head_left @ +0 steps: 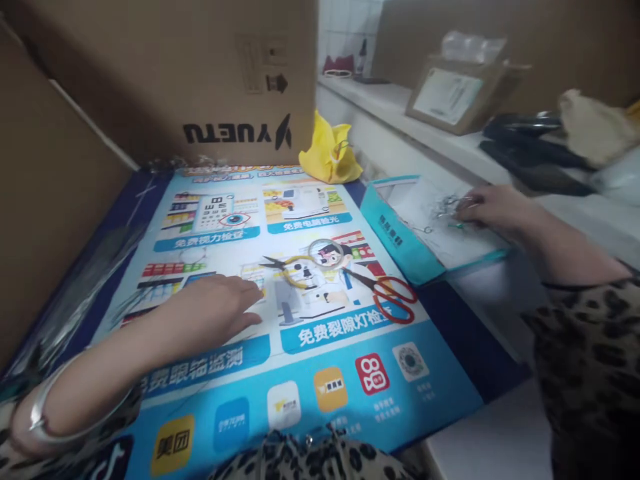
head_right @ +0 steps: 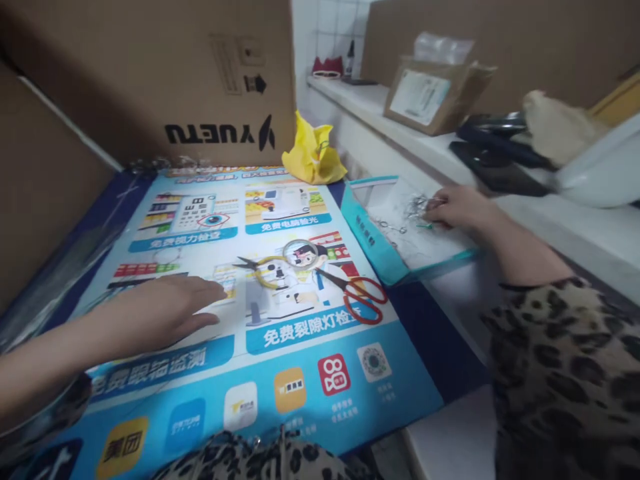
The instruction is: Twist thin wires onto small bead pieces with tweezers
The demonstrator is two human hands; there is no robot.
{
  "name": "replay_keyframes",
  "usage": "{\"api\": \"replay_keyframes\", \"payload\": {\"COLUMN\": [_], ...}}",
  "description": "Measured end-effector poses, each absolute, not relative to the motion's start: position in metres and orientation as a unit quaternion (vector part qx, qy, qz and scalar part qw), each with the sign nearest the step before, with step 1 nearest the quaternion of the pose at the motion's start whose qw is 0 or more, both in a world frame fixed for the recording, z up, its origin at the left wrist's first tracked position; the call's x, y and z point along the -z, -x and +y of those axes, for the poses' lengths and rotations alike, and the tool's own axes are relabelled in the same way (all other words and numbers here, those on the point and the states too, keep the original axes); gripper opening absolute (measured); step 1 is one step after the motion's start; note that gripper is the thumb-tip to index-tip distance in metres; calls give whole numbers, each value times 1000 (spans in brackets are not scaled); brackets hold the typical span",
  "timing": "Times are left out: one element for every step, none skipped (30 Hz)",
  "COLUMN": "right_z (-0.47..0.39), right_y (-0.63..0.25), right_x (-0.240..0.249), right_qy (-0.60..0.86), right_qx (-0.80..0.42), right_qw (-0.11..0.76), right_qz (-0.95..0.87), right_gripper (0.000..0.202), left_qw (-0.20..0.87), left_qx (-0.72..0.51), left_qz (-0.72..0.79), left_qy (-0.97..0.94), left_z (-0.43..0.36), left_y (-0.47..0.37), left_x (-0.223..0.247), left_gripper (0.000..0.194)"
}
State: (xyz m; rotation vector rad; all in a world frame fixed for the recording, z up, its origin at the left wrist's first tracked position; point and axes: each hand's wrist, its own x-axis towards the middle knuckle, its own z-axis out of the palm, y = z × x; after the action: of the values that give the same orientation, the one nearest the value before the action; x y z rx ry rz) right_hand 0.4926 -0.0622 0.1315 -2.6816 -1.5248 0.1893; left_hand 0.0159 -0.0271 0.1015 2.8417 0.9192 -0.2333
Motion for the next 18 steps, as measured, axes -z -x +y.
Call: {"api": "replay_keyframes", "payload": {"right_z": [-64, -66, -67, -69, -70, -72, -73, -74, -75, -75, -74, -74, -72, -71, -69, -67, -64, -60], "right_y": [-493, -493, -492, -489, -483, -476, -467, -456, -446, -435, -425, -416, -407, -399, -390, -382, -374, -366], "right_x": [-133, -135, -137, -140, -144, -149, -153, -157, -160, -161, -160, -157, -152, -145, -136, -127, -117, -107], "right_qy": [875, 872, 870, 860, 849, 834, 819, 800, 785, 772, 758, 743, 729, 716, 702, 697, 703, 716], "right_qx": [-68, -77, -76, -81, -86, -88, -103, -110, -126, -156, -180, -210, -241, -268, -296, -320, -327, -333], "right_qw": [86, 130, 171, 208, 240, 278, 317, 347, 361, 367, 371, 365, 349, 341, 330, 315, 296, 260], "right_qz": [-472, -465, -457, -458, -464, -468, -466, -476, -488, -496, -505, -520, -537, -548, -557, -560, -557, -555], "right_gripper": [16, 16, 16, 18, 22, 26, 31, 34, 36, 38, 38, 38, 36, 34, 32, 31, 30, 28], "left_qw": [74, 77, 80, 81, 79, 76, 72, 70, 71, 75, 82, 89, 95, 99, 101, 102, 103, 104], "left_qx": [105, 127, 142, 147, 147, 146, 147, 147, 148, 148, 147, 145, 142, 140, 136, 133, 131, 129], "left_qz": [314, 319, 320, 321, 318, 312, 307, 303, 300, 298, 297, 297, 298, 298, 297, 295, 291, 287], "left_qy": [-941, -936, -933, -932, -933, -936, -937, -939, -940, -940, -940, -940, -939, -939, -940, -941, -942, -944], "left_z": [-28, -29, -30, -31, -32, -32, -33, -34, -35, -36, -37, -37, -38, -39, -39, -39, -39, -39], "left_y": [-13, -11, -9, -8, -7, -6, -5, -5, -6, -7, -8, -9, -10, -11, -11, -12, -11, -11], "left_x": [-101, -100, -99, -97, -96, -94, -93, -92, -92, -92, -93, -93, -93, -92, -91, -89, -86, -82], "left_gripper": [32, 31, 31, 31, 31, 30, 30, 29, 28, 27, 26, 25, 24, 23, 22, 21, 21, 21]}}
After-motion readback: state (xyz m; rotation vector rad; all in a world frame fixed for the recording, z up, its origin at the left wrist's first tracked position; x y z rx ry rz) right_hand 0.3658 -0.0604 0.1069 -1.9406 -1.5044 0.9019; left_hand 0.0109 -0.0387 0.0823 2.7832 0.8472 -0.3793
